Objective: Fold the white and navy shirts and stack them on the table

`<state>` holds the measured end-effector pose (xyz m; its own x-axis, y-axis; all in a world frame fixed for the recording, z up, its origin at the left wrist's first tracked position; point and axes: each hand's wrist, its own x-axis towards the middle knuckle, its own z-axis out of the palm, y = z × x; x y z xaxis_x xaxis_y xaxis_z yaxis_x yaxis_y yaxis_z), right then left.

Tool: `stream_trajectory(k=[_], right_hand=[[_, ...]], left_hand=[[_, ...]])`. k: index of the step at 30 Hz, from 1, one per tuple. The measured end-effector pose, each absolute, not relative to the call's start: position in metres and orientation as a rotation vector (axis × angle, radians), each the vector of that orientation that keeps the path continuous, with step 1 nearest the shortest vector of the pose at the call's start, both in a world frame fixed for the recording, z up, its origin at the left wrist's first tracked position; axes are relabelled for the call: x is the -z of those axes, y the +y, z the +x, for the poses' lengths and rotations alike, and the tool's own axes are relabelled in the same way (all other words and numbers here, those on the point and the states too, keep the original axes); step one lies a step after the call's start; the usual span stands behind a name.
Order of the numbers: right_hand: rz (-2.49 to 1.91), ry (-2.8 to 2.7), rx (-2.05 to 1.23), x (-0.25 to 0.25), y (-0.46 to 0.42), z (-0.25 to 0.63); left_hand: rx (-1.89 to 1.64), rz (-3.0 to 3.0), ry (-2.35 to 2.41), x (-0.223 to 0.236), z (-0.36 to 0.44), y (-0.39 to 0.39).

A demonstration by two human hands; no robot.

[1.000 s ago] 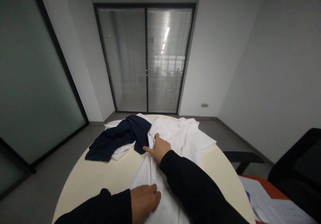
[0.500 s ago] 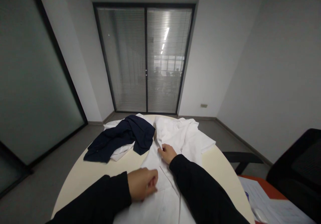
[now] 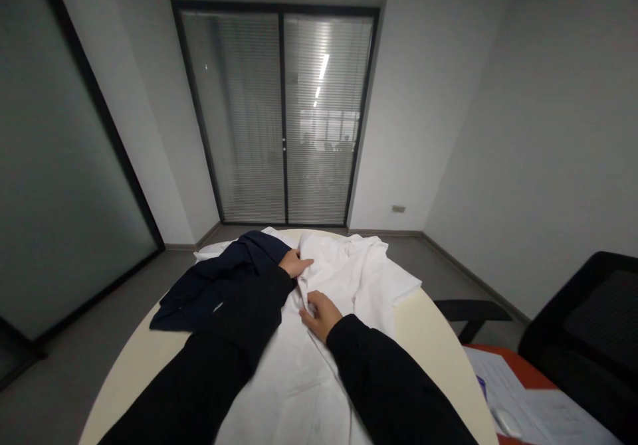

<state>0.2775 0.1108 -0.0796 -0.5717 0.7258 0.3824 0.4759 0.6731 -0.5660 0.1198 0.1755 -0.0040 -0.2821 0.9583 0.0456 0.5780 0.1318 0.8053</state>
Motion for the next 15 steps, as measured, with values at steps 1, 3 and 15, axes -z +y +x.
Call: stream_trajectory(k=[1, 3, 15], right_hand=[[-0.874, -2.283, -0.559, 0.079, 0.111, 0.278], [-0.807, -2.26, -0.596, 0.077, 0.109, 0.278], [-1.107, -1.694, -0.85, 0.094, 0.138, 0.28]], left_hand=[[-1.033, 1.468, 1.93, 0.005, 0.12, 0.181], [-1.084, 1.455, 1.959, 0.007, 0.121, 0.188], [-1.044, 1.808, 1.965, 0.017, 0.168, 0.166]])
